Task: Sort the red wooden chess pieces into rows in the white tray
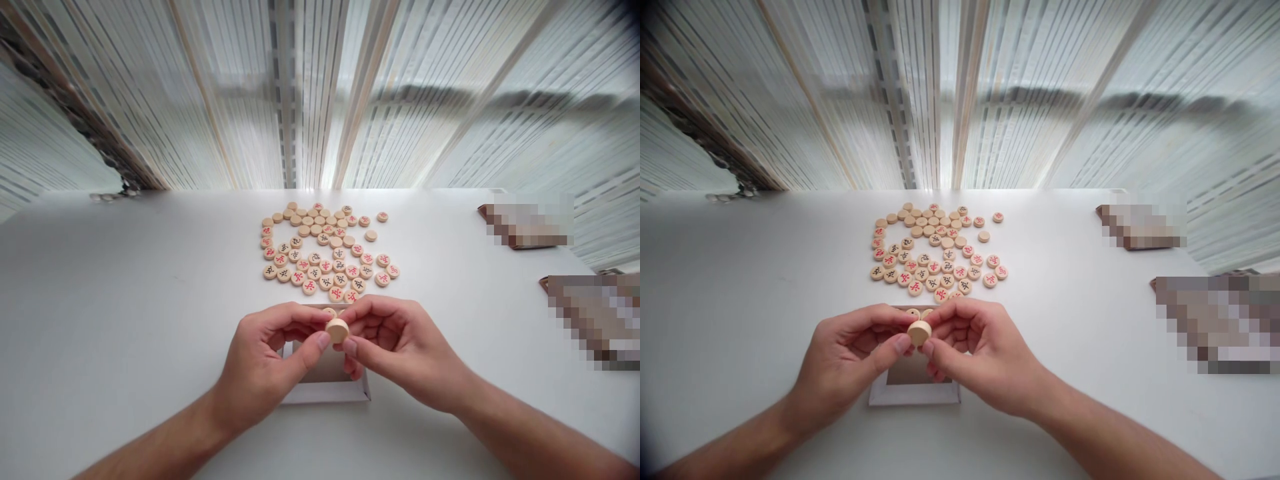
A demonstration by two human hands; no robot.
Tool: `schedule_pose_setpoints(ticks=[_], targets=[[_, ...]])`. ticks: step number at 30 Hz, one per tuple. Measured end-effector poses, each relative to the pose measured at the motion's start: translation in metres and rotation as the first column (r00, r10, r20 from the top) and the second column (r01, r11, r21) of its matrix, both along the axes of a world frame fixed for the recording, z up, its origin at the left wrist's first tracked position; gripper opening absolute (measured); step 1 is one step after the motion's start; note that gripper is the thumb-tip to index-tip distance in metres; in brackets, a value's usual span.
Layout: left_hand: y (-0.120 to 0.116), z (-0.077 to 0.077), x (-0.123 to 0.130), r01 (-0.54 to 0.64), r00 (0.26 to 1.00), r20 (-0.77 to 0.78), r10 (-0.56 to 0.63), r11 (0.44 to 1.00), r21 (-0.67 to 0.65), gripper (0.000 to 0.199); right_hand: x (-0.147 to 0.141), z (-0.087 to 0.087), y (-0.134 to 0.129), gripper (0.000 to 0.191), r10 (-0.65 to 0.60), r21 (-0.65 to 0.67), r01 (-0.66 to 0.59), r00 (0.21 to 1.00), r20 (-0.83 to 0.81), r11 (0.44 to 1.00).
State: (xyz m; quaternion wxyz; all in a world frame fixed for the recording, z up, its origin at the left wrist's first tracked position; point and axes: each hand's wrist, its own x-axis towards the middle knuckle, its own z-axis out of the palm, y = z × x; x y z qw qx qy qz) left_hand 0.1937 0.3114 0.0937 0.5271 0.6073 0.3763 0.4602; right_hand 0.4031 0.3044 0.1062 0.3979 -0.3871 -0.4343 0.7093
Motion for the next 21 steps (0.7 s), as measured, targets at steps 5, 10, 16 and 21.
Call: schedule_pose_setpoints(ticks=[5, 10, 16, 21], targets=[[0.003, -0.002, -0.002, -0.047, 0.989, -0.118, 0.086, 0.952, 0.302, 0.022, 0.002, -0.004, -0.003, 0.025, -0.039, 0.155, 0.029, 0.997, 0.059, 0.987], [0.005, 0.002, -0.002, -0.022, 0.970, -0.184, 0.160, 0.809, 0.587, 0.029, 0.001, -0.006, -0.005, 0.021, -0.063, 0.248, 0.035, 0.993, 0.102, 0.968], [0.005, 0.003, -0.002, -0.008, 0.975, -0.166, 0.146, 0.774, 0.633, 0.027, 0.002, -0.009, -0.005, 0.022, -0.070, 0.360, 0.011, 0.986, 0.153, 0.933], [0.004, -0.002, -0.006, 0.036, 0.995, -0.098, 0.004, 0.914, 0.404, 0.034, 0.005, -0.012, -0.004, 0.030, -0.170, 0.612, 0.008, 0.964, 0.207, 0.791]])
